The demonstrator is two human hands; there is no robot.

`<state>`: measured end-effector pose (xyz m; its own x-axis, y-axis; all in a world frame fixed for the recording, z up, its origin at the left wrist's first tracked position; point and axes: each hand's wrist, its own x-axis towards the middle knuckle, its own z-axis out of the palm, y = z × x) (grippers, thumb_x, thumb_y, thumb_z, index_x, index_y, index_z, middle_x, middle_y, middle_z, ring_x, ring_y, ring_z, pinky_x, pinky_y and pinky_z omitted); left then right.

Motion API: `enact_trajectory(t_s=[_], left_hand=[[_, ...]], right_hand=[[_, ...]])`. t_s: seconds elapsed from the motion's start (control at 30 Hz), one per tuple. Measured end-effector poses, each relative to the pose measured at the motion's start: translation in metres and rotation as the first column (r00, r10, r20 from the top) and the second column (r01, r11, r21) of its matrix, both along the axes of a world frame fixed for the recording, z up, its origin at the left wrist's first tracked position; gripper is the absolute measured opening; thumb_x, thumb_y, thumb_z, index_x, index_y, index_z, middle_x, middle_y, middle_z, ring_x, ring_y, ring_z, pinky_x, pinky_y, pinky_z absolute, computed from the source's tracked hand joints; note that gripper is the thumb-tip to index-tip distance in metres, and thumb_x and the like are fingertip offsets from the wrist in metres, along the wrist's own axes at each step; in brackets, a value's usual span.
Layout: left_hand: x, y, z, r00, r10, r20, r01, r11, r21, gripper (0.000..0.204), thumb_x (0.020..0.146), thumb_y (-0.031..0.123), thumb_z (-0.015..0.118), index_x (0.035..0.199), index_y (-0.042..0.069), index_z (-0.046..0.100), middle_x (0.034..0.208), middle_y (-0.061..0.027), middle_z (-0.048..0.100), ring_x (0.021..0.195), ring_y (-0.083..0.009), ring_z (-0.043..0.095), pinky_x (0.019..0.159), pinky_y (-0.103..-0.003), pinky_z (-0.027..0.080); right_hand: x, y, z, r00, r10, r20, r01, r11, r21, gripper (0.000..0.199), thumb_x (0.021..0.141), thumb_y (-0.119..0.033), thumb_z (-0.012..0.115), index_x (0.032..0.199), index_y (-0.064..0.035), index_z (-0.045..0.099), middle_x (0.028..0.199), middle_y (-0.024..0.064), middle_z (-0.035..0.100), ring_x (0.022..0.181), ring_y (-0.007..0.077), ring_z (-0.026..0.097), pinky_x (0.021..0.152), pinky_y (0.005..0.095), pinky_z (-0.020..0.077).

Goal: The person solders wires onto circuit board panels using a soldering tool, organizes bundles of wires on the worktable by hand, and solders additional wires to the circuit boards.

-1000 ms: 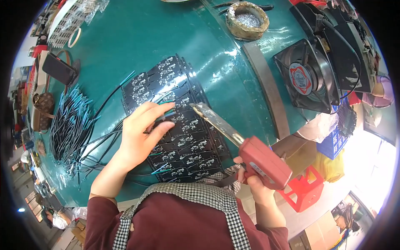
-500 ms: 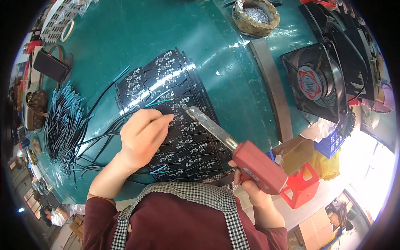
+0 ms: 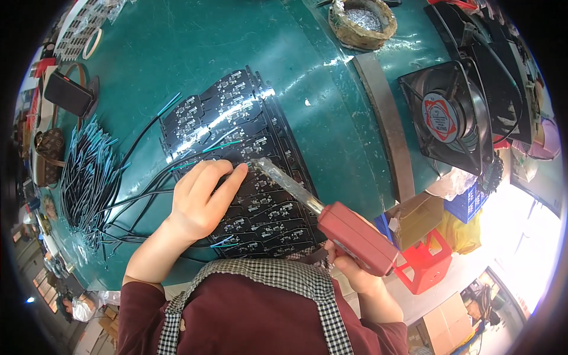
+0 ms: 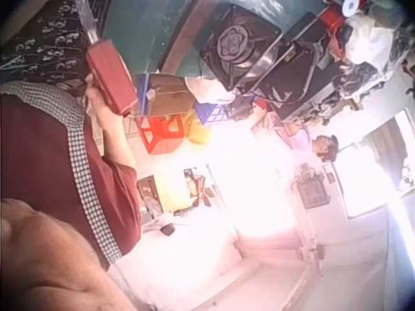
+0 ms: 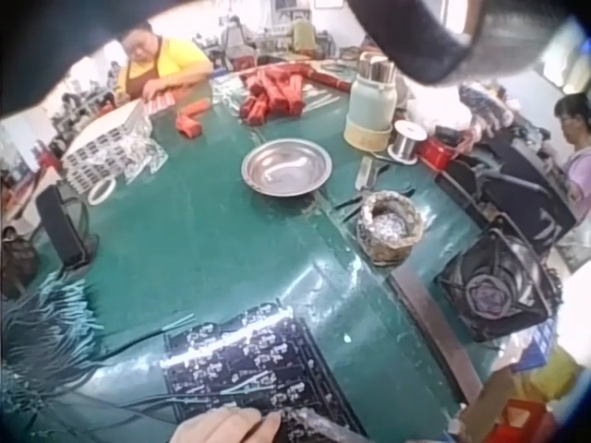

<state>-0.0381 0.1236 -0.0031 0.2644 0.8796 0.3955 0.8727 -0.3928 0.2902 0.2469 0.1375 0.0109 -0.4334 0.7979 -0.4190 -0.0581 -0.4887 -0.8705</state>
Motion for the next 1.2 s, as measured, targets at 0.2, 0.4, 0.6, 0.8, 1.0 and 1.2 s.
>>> enact_trajectory(t_s=[0.2, 0.4, 0.6, 0.8, 1.0, 1.2], left_hand=[[0.001, 0.001, 0.001, 1.0, 0.002, -0.004, -0.002, 1.0, -0.006, 0.031, 0.065, 0.005, 0.062, 0.094, -0.003, 0.062, 0.091, -0.0118, 0.055, 0.075, -0.0217, 0.058, 0.059, -0.027, 0.052], [0.002, 0.0, 0.001, 0.999, 0.0, -0.042, -0.001, 1.0, -0.016, 0.03, 0.066, 0.006, 0.061, 0.094, -0.003, 0.062, 0.091, -0.0119, 0.056, 0.078, -0.0222, 0.058, 0.062, -0.028, 0.052], [0.004, -0.001, 0.0, 0.995, 0.017, -0.097, -0.016, 1.0, 0.021, 0.029, 0.066, 0.006, 0.06, 0.094, -0.002, 0.063, 0.092, -0.0111, 0.056, 0.079, -0.0218, 0.058, 0.063, -0.028, 0.052], [0.004, -0.003, 0.0, 0.998, 0.005, -0.065, 0.003, 0.993, 0.116, 0.026, 0.064, 0.007, 0.062, 0.088, 0.0, 0.065, 0.089, -0.0082, 0.059, 0.076, -0.0195, 0.059, 0.058, -0.025, 0.048], [0.006, -0.005, -0.001, 0.994, -0.02, -0.111, 0.034, 0.992, 0.12, 0.023, 0.063, 0.007, 0.063, 0.085, 0.002, 0.066, 0.086, -0.007, 0.06, 0.075, -0.0184, 0.06, 0.055, -0.024, 0.046], [0.007, -0.003, -0.001, 0.994, -0.016, -0.109, 0.029, 0.992, 0.12, 0.02, 0.062, 0.007, 0.063, 0.082, 0.002, 0.065, 0.083, -0.0075, 0.059, 0.074, -0.0189, 0.06, 0.055, -0.024, 0.047]], right_hand=[[0.031, -0.01, -0.025, 0.949, 0.177, 0.259, -0.252, 0.922, 0.293, 0.062, 0.071, -0.016, 0.075, 0.123, 0.007, 0.047, 0.093, 0.0108, 0.064, 0.07, 0.0111, 0.061, 0.059, 0.0232, 0.0487], [0.005, -0.009, -0.005, 0.954, 0.152, 0.259, -0.233, 0.919, 0.319, 0.063, 0.071, -0.018, 0.074, 0.122, 0.008, 0.047, 0.101, 0.0146, 0.063, 0.07, 0.0144, 0.063, 0.058, 0.026, 0.0494], [-0.005, -0.009, 0.008, 0.997, -0.04, 0.06, 0.037, 0.998, 0.058, 0.083, 0.075, -0.051, 0.07, 0.129, 0.003, 0.039, 0.099, 0.0178, 0.061, 0.056, 0.0126, 0.052, 0.048, 0.0226, 0.0424], [-0.005, -0.01, 0.01, 0.996, -0.088, 0.034, 0.088, 0.996, -0.006, 0.078, 0.074, -0.049, 0.071, 0.125, 0.003, 0.043, 0.093, 0.0167, 0.062, 0.053, 0.0133, 0.052, 0.043, 0.0221, 0.0408], [-0.004, -0.012, 0.009, 0.998, -0.053, 0.038, 0.053, 0.999, -0.006, 0.076, 0.073, -0.051, 0.071, 0.121, 0.002, 0.045, 0.085, 0.0123, 0.06, 0.053, 0.013, 0.051, 0.046, 0.023, 0.0414], [0.003, -0.018, 0.006, 0.997, -0.001, 0.073, 0.002, 1.0, -0.02, 0.071, 0.074, -0.051, 0.07, 0.118, 0.0007, 0.047, 0.078, 0.0088, 0.057, 0.055, 0.0126, 0.051, 0.049, 0.0246, 0.042]])
